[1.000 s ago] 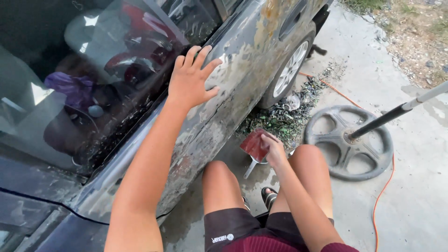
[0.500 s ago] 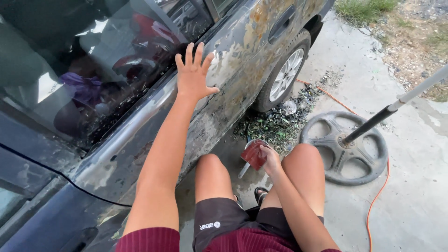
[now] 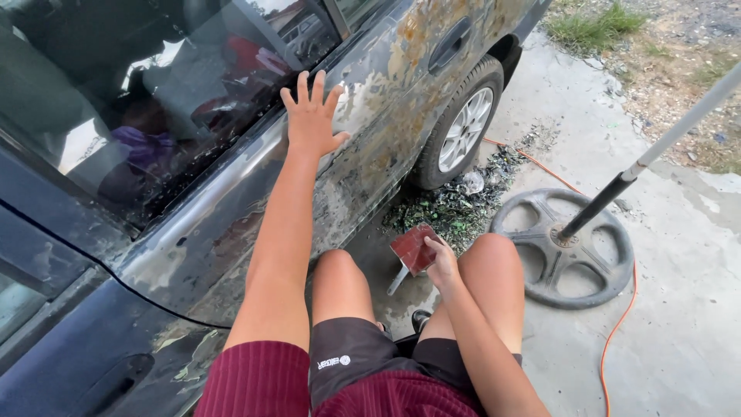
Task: The person sits on the ground beside a dark-colored car and uses a sanding block to sand the side panel near the rear wheel. They repeatedly dip the sanding block into a small metal cup of water and continue sanding the surface.
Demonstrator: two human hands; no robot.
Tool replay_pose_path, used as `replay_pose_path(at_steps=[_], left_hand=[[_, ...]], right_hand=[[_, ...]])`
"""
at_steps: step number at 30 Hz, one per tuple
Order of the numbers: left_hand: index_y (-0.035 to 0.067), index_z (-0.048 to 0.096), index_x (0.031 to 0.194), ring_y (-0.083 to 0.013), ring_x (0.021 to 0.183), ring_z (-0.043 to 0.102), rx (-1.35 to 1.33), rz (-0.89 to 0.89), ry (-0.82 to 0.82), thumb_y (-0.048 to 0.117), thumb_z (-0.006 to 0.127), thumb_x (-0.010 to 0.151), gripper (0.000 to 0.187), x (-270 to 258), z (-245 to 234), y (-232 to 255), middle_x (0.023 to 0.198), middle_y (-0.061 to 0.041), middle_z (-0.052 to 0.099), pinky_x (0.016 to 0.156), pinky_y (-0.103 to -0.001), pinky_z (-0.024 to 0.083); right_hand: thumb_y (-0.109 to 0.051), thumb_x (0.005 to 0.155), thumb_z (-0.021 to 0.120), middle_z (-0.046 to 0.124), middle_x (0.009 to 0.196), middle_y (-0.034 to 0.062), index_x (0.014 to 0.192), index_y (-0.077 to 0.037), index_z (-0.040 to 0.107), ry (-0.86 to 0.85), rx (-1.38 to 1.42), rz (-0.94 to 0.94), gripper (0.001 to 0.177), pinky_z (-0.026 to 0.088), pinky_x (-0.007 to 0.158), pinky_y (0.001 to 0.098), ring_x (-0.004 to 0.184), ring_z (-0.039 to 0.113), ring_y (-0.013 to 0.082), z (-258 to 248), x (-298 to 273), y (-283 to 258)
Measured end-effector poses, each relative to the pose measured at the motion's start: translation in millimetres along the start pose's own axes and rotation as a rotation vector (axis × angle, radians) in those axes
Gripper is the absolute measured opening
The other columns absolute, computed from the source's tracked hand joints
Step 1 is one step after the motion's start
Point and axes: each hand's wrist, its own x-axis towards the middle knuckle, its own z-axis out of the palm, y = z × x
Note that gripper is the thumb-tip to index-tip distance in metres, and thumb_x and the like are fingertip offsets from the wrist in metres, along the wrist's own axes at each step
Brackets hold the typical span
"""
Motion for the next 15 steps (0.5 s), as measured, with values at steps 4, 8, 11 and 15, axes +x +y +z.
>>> replay_pose_path(at_steps=[4, 8, 11, 15], left_hand=[[0.032, 0.019, 0.165, -0.0421, 0.152, 0.012, -0.012, -0.003, -0.033, 0.078, 0.051, 0.087, 0.096, 3, -5, -5, 0.171, -0.008, 0.008, 0.109, -0.071, 0.033], [0.033, 0.015, 0.165, -0.0419, 0.153, 0.007, -0.084, 0.029, -0.139, 0.069, 0.061, 0.088, 0.097, 1, -22, -11, 0.172, -0.008, 0.002, 0.112, -0.072, 0.030], [0.033, 0.003, 0.167, -0.0420, 0.155, -0.001, -0.044, 0.044, -0.221, 0.073, 0.065, 0.082, 0.112, 0, -28, -12, 0.173, -0.008, -0.007, 0.115, -0.071, 0.028], [0.034, -0.004, 0.167, -0.0418, 0.156, -0.006, -0.024, 0.041, -0.295, 0.070, 0.074, 0.077, 0.125, -7, -39, -9, 0.172, -0.008, -0.013, 0.117, -0.071, 0.025]], right_hand=[[-0.014, 0.095, 0.066, 0.071, 0.110, 0.0161, 0.118, -0.014, 0.063, -0.016, -0.002, -0.011, 0.023, 0.049, 0.095, 0.0498, 0.107, 0.066, 0.0351, -2, 2, -3], [-0.016, 0.095, 0.066, 0.070, 0.107, 0.0143, 0.107, -0.018, 0.063, -0.014, -0.024, -0.006, 0.012, 0.048, 0.097, 0.0528, 0.108, 0.065, 0.0358, -2, 5, -5], [-0.016, 0.097, 0.064, 0.071, 0.105, 0.0126, 0.103, -0.017, 0.063, -0.036, -0.018, -0.015, 0.006, 0.049, 0.095, 0.0512, 0.103, 0.066, 0.0336, 1, -2, -5], [-0.013, 0.094, 0.067, 0.070, 0.107, 0.0133, 0.112, -0.014, 0.065, -0.075, -0.005, -0.020, 0.019, 0.049, 0.100, 0.0519, 0.107, 0.065, 0.0337, -3, -6, -2]])
